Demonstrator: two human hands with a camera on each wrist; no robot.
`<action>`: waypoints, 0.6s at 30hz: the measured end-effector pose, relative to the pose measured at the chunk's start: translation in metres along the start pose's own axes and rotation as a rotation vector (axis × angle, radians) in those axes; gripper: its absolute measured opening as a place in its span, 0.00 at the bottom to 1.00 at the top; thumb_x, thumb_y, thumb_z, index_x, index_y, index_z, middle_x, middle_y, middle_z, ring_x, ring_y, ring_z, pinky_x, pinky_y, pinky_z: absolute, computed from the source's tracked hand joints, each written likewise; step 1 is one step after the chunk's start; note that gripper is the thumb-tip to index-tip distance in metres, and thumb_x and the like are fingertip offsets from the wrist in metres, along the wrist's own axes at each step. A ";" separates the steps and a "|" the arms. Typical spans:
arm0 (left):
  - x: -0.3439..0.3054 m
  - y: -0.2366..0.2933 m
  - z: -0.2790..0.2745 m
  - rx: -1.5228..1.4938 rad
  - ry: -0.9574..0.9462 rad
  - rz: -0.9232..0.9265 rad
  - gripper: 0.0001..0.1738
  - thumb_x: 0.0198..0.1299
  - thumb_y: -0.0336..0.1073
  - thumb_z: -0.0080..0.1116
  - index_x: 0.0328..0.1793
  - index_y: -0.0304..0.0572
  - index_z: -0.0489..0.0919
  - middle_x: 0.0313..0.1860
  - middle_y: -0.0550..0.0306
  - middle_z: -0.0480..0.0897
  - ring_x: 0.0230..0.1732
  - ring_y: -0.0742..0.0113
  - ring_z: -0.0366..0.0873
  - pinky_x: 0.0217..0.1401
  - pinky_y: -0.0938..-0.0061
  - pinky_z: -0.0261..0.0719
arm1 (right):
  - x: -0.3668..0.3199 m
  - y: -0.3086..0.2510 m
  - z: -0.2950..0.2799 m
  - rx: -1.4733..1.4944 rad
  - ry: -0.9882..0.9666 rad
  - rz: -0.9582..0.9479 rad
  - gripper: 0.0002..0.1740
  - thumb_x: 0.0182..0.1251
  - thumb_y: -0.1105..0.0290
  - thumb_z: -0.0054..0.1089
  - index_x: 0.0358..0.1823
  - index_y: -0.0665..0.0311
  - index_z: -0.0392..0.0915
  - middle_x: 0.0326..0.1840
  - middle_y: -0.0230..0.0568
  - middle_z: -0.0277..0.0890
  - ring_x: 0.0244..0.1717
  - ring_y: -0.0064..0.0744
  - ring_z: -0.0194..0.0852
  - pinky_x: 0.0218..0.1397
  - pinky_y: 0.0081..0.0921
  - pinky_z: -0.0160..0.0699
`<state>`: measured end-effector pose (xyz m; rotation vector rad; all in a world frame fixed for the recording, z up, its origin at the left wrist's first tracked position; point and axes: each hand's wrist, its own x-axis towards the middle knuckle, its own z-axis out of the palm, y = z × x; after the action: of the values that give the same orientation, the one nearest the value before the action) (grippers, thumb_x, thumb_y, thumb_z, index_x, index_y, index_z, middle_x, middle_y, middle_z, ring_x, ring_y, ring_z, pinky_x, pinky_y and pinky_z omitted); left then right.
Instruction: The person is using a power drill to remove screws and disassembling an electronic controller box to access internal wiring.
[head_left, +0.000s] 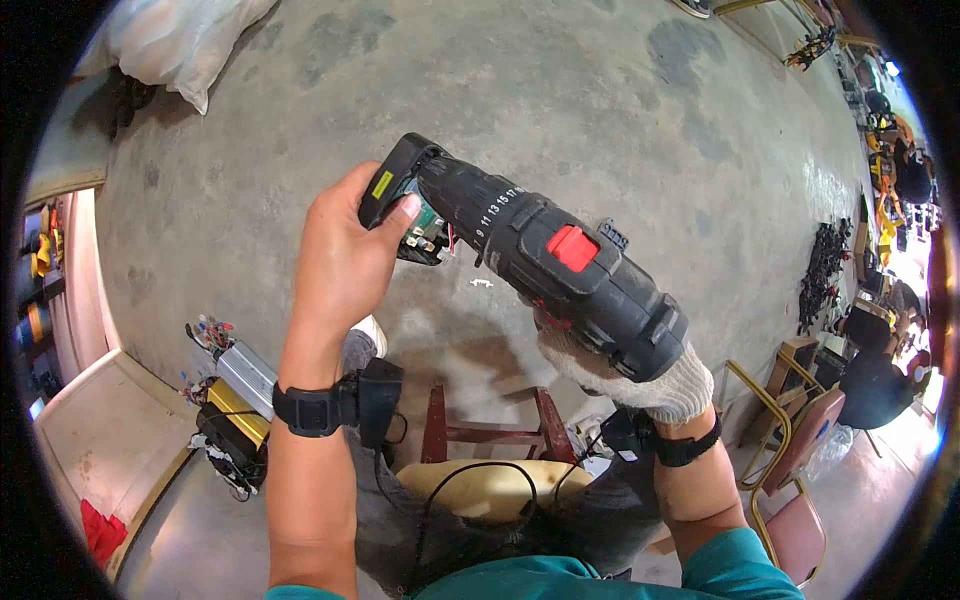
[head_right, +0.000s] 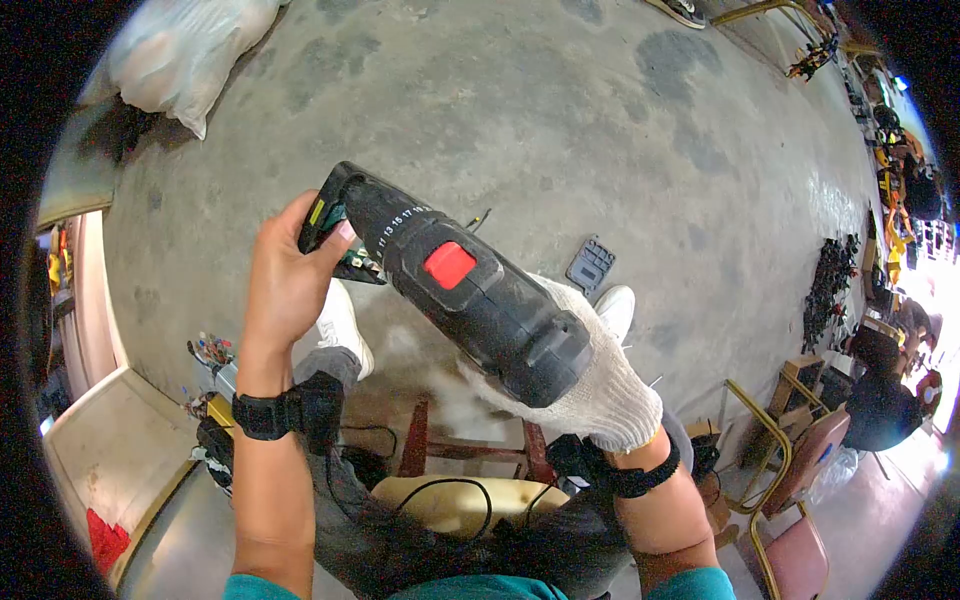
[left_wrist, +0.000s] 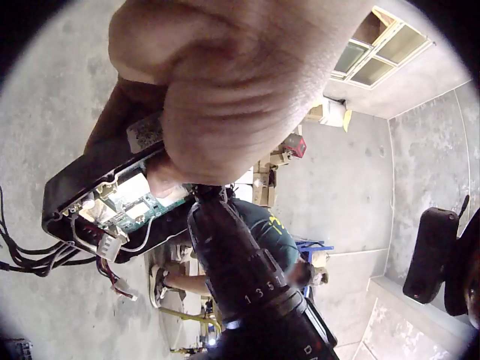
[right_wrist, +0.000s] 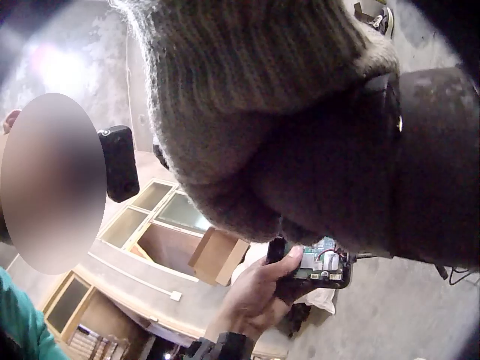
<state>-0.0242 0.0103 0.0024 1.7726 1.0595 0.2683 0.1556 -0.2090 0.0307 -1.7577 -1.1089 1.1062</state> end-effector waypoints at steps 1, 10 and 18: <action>0.000 -0.001 0.002 -0.040 0.029 0.019 0.08 0.67 0.28 0.65 0.49 0.32 0.82 0.32 0.61 0.82 0.34 0.77 0.73 0.39 0.75 0.74 | 0.001 0.000 0.000 0.126 -0.025 0.053 0.39 0.53 0.68 0.84 0.66 0.68 0.76 0.58 0.46 0.84 0.57 0.38 0.84 0.65 0.34 0.79; -0.002 0.008 0.004 -0.049 0.056 0.038 0.07 0.66 0.27 0.66 0.46 0.32 0.82 0.29 0.58 0.81 0.32 0.75 0.73 0.38 0.74 0.73 | 0.009 -0.008 -0.005 0.009 -0.021 -0.090 0.25 0.59 0.69 0.79 0.60 0.57 0.84 0.50 0.39 0.87 0.50 0.43 0.84 0.56 0.37 0.77; -0.001 0.003 0.006 -0.057 0.057 0.045 0.06 0.67 0.27 0.66 0.47 0.32 0.83 0.29 0.62 0.80 0.32 0.76 0.72 0.37 0.75 0.72 | 0.006 -0.012 -0.005 0.036 -0.001 -0.029 0.30 0.57 0.67 0.81 0.63 0.56 0.82 0.54 0.38 0.86 0.52 0.45 0.79 0.59 0.36 0.69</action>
<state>-0.0200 0.0054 0.0028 1.7480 1.0431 0.3759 0.1582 -0.1997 0.0415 -1.7087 -1.1045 1.1031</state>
